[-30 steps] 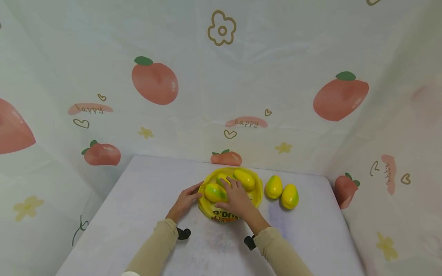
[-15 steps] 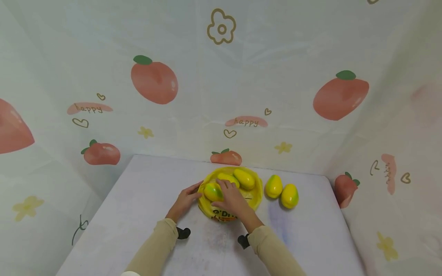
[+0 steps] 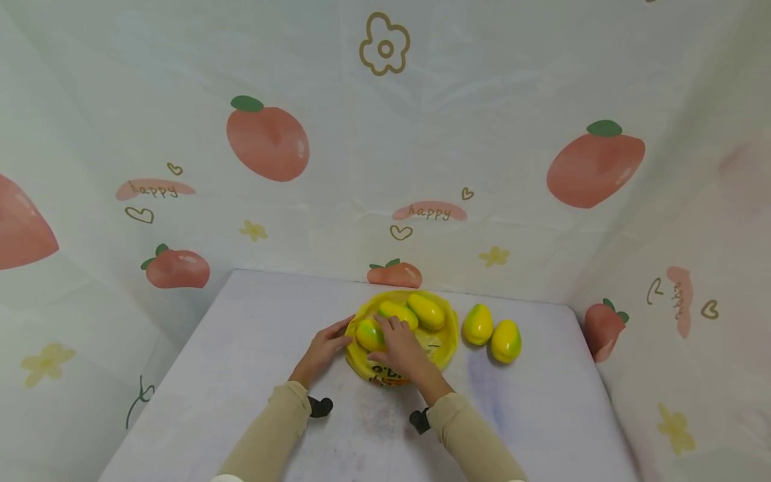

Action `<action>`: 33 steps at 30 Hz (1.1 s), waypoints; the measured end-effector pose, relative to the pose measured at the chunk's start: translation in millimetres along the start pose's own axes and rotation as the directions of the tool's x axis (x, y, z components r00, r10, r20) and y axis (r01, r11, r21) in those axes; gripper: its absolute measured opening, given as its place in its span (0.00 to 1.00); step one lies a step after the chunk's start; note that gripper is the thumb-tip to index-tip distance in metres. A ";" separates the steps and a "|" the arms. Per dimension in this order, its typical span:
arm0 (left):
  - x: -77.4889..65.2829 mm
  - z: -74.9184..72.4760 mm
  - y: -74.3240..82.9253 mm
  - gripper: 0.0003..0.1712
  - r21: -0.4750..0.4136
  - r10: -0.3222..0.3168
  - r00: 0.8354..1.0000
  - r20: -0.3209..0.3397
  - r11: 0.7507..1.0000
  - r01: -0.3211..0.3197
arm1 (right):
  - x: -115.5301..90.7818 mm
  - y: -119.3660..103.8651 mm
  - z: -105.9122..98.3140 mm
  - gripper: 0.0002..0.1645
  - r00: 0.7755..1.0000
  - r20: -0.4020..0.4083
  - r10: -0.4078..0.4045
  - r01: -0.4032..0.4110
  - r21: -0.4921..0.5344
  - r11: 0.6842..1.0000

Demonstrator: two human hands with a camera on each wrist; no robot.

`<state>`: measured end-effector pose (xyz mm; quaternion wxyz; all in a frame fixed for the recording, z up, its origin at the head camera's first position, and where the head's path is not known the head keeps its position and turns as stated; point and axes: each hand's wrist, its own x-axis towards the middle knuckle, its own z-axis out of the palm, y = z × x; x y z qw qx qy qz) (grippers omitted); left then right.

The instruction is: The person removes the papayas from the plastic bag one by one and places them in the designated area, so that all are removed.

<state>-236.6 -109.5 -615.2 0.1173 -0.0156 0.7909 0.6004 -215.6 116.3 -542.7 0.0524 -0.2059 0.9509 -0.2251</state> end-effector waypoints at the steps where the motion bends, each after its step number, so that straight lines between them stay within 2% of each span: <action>1: -0.2 -0.1 0.5 0.29 -0.001 0.003 1.000 0.000 1.000 -0.003 | 0.5 -0.4 0.2 0.53 1.000 -0.003 -0.001 0.001 -0.014 1.000; 4: -1.1 -0.3 2.7 0.29 -0.009 0.004 1.000 0.001 1.000 -0.004 | 2.1 -2.3 0.0 0.52 1.000 -0.007 0.010 -0.010 -0.020 1.000; 12: -1.2 -0.2 5.4 0.29 -0.034 -0.008 1.000 0.002 0.999 0.008 | 5.4 -5.7 -0.4 0.48 0.995 0.055 0.083 -0.083 0.013 0.996; 19: -1.3 -0.5 5.9 0.30 -0.033 -0.004 1.000 0.000 0.999 0.004 | 5.4 -3.8 1.3 0.45 0.997 0.060 0.041 -0.041 -0.004 0.999; 25: -0.2 -0.3 2.2 0.30 -0.035 -0.009 1.000 0.005 0.999 0.009 | 5.8 -3.3 1.8 0.44 0.996 0.069 0.051 -0.050 -0.024 0.998; 33: -1.6 0.1 2.6 0.30 -0.038 -0.023 1.000 0.007 0.999 0.023 | 2.6 -12.1 -13.4 0.45 0.999 0.008 0.039 -0.039 -0.034 0.999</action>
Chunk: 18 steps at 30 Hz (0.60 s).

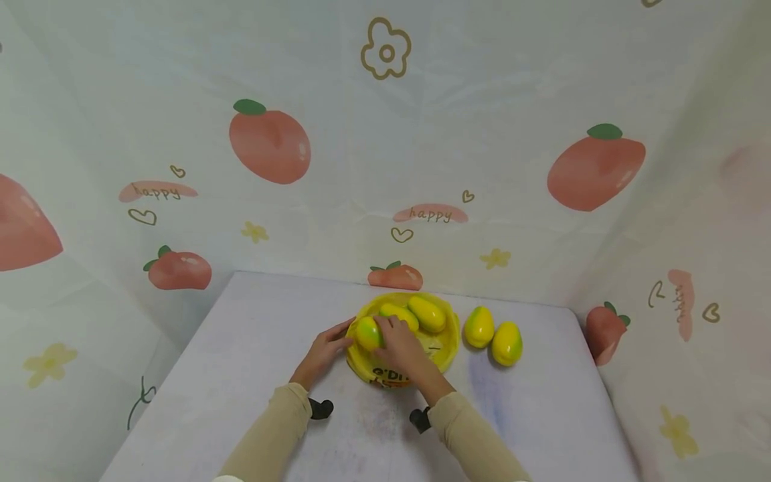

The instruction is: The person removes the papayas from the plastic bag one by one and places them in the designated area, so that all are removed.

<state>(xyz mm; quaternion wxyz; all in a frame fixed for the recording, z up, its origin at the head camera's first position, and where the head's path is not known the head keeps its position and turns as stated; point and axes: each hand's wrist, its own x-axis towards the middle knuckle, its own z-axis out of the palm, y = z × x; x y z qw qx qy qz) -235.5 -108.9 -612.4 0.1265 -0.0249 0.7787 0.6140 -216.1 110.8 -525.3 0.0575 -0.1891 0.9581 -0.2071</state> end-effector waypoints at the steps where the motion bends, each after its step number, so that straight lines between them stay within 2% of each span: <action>1: -0.1 0.3 0.2 0.30 -0.002 0.001 1.000 0.000 1.000 -0.001 | -1.2 -0.8 -2.6 0.45 1.000 -0.006 -0.003 0.003 0.004 1.000; 10: -0.2 1.3 1.1 0.30 0.004 -0.001 1.000 -0.007 1.000 0.001 | -8.0 -1.0 -22.3 0.46 0.997 -0.075 -0.008 0.013 0.073 0.997; 18: -3.0 1.8 3.2 0.30 0.006 0.007 1.000 -0.009 1.000 -0.007 | -16.7 13.0 -35.7 0.46 0.990 -0.143 -0.018 0.034 0.106 0.994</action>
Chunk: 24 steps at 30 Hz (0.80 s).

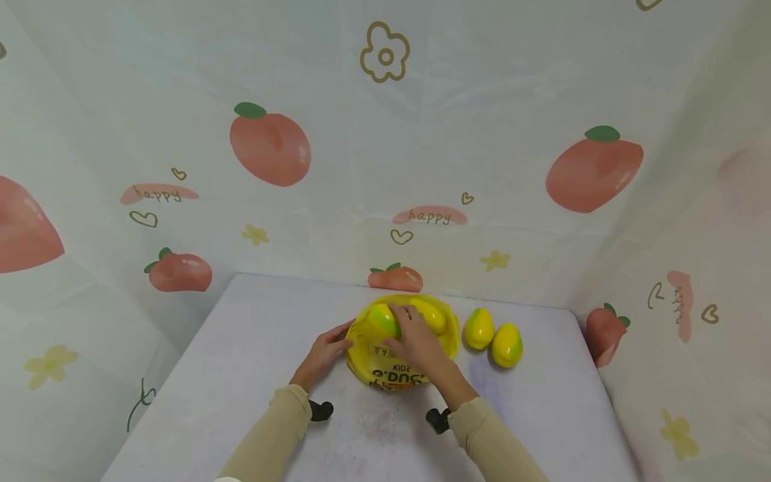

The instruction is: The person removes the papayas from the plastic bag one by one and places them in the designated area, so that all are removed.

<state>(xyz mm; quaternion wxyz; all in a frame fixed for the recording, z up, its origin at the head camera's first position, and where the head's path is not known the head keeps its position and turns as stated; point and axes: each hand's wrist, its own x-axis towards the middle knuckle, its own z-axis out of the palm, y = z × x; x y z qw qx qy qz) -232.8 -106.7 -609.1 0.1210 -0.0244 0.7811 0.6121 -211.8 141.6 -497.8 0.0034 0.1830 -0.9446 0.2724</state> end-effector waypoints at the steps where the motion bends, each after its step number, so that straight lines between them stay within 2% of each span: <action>1: -0.1 0.0 -0.1 0.30 0.002 0.005 1.000 0.001 1.000 -0.005 | -0.8 2.2 -1.8 0.46 1.000 -0.008 -0.002 0.002 0.003 1.000; 5: -0.8 -0.3 0.1 0.30 0.005 0.007 1.000 0.001 1.000 -0.007 | -5.3 10.1 -9.7 0.46 0.999 -0.049 -0.007 0.007 -0.008 1.000; 11: -1.3 -0.8 1.0 0.29 -0.010 0.005 1.000 0.003 1.000 -0.005 | -15.3 22.8 -22.3 0.46 0.995 -0.091 0.030 -0.034 -0.041 0.999; 16: -0.7 -1.4 2.2 0.28 -0.020 0.003 1.000 0.003 1.000 -0.003 | -25.1 32.9 -33.6 0.48 0.992 -0.106 0.066 -0.069 -0.019 0.997; 24: 1.5 -1.6 -1.2 0.29 -0.034 0.004 1.000 0.011 0.999 -0.003 | -39.9 53.8 -47.4 0.48 0.986 -0.145 0.082 -0.093 -0.070 0.993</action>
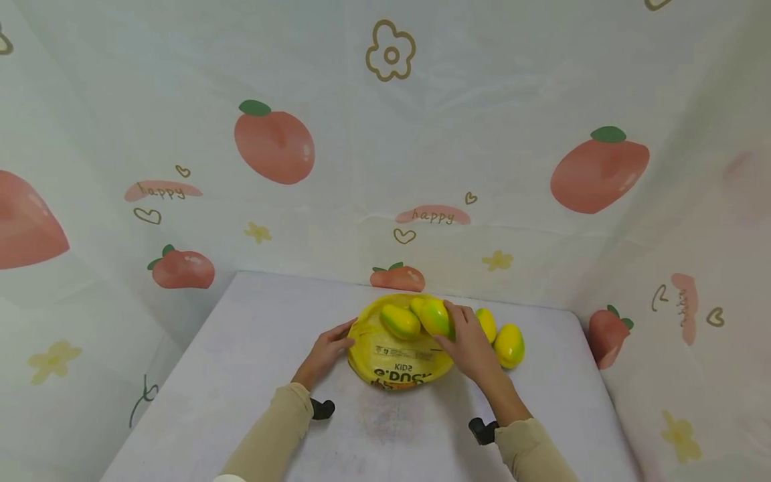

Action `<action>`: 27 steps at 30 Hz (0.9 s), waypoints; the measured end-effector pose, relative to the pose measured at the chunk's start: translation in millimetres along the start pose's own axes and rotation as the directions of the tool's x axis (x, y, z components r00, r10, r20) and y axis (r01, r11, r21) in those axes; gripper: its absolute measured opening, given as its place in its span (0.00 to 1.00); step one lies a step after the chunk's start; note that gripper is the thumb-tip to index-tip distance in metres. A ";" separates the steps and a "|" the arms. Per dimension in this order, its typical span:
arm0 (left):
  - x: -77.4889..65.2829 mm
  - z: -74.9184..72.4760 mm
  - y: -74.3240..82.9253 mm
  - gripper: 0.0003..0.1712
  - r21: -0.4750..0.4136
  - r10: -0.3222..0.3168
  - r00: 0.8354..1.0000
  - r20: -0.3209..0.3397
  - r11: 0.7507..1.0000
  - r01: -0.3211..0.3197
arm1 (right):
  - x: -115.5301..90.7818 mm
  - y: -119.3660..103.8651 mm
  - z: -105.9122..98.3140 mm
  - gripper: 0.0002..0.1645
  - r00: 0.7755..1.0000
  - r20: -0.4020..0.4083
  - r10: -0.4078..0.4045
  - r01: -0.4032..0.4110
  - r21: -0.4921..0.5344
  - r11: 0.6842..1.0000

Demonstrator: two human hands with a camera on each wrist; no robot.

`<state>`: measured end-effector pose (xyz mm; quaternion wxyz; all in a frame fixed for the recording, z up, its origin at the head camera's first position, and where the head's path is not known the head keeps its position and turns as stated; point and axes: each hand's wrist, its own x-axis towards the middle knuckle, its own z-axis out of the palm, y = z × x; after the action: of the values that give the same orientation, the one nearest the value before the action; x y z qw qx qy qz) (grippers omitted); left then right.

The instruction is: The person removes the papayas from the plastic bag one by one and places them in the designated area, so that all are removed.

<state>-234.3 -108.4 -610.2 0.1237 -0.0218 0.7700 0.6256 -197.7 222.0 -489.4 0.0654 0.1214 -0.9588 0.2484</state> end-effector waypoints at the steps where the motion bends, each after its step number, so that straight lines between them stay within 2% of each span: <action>1: 0.1 0.3 -0.2 0.29 0.002 -0.003 1.000 -0.002 1.000 0.003 | -1.4 3.0 -1.5 0.47 1.000 -0.009 -0.004 0.004 0.000 1.000; 8: -1.1 2.0 1.5 0.28 0.018 -0.004 1.000 -0.012 1.000 0.004 | -13.8 22.3 -11.3 0.45 0.999 -0.049 -0.007 0.007 -0.004 1.000; 17: -1.6 2.4 0.7 0.28 0.019 -0.012 1.000 -0.010 1.000 0.012 | -29.5 43.8 -17.8 0.44 0.998 -0.037 0.043 -0.043 -0.005 0.999; 27: -1.3 1.2 1.2 0.28 -0.010 -0.029 1.000 -0.011 1.000 0.029 | -44.3 55.0 -15.4 0.43 0.996 -0.015 0.093 -0.093 -0.040 0.995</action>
<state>-233.1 -107.1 -609.1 0.1282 -0.0369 0.7673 0.6273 -168.6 285.0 -509.5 0.0625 0.0735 -0.9678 0.2323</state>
